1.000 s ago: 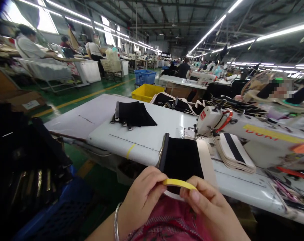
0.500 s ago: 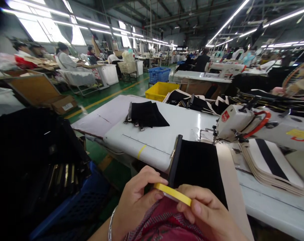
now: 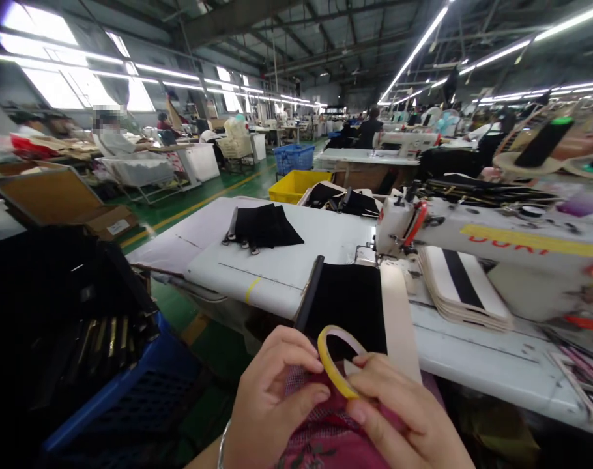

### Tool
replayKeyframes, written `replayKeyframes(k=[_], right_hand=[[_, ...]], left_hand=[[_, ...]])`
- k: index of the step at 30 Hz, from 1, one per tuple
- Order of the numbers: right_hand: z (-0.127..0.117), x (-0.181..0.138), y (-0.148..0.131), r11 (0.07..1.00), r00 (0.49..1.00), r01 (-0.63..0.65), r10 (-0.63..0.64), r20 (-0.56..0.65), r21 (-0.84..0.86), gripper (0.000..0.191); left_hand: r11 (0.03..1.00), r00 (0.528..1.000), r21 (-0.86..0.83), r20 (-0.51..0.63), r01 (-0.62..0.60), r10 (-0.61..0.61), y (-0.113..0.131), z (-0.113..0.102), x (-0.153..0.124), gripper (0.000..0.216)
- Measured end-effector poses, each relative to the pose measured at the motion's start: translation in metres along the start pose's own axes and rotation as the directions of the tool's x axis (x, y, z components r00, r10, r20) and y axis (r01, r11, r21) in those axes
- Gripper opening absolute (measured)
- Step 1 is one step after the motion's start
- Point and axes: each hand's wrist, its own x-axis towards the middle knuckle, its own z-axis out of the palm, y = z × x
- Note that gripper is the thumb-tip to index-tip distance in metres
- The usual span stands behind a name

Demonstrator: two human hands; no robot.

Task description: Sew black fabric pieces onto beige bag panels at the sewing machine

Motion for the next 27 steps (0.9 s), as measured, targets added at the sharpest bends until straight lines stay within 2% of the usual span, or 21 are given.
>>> replayKeyframes(k=[3,7,10,13,18,23,27], right_hand=[[-0.009,-0.015,-0.004,0.964,0.985,0.158,-0.169,-0.032,-0.213,0.021],[-0.020,-0.032,-0.002,0.883,0.957,0.244,-0.287,-0.049,-0.400,0.035],[-0.028,-0.040,0.005,0.840,0.935,0.276,-0.346,-0.070,-0.468,0.035],[-0.033,-0.045,0.013,0.827,0.928,0.265,-0.358,-0.100,-0.496,0.035],[-0.035,-0.053,0.027,0.855,0.938,0.237,-0.325,-0.120,-0.461,0.040],[-0.037,-0.057,0.039,0.866,0.939,0.189,-0.297,-0.174,-0.463,0.039],[-0.038,-0.059,0.048,0.865,0.946,0.164,-0.274,-0.171,-0.474,0.040]], left_hand=[[0.998,0.999,0.049,0.035,0.028,-0.030,0.010,0.017,-0.002,0.013],[0.993,0.996,0.094,0.056,0.070,-0.076,0.022,0.035,0.001,0.017],[0.992,0.993,0.098,0.072,0.084,-0.091,0.024,0.046,0.005,0.019],[0.989,0.985,0.103,0.124,0.104,-0.117,0.018,0.057,0.007,0.018],[0.993,0.949,0.066,0.295,0.096,-0.112,0.001,0.070,0.005,0.009],[0.979,0.949,0.189,0.289,0.076,-0.129,-0.005,0.079,0.012,0.006],[0.962,0.927,0.271,0.365,-0.020,-0.083,-0.006,0.084,0.021,0.009]])
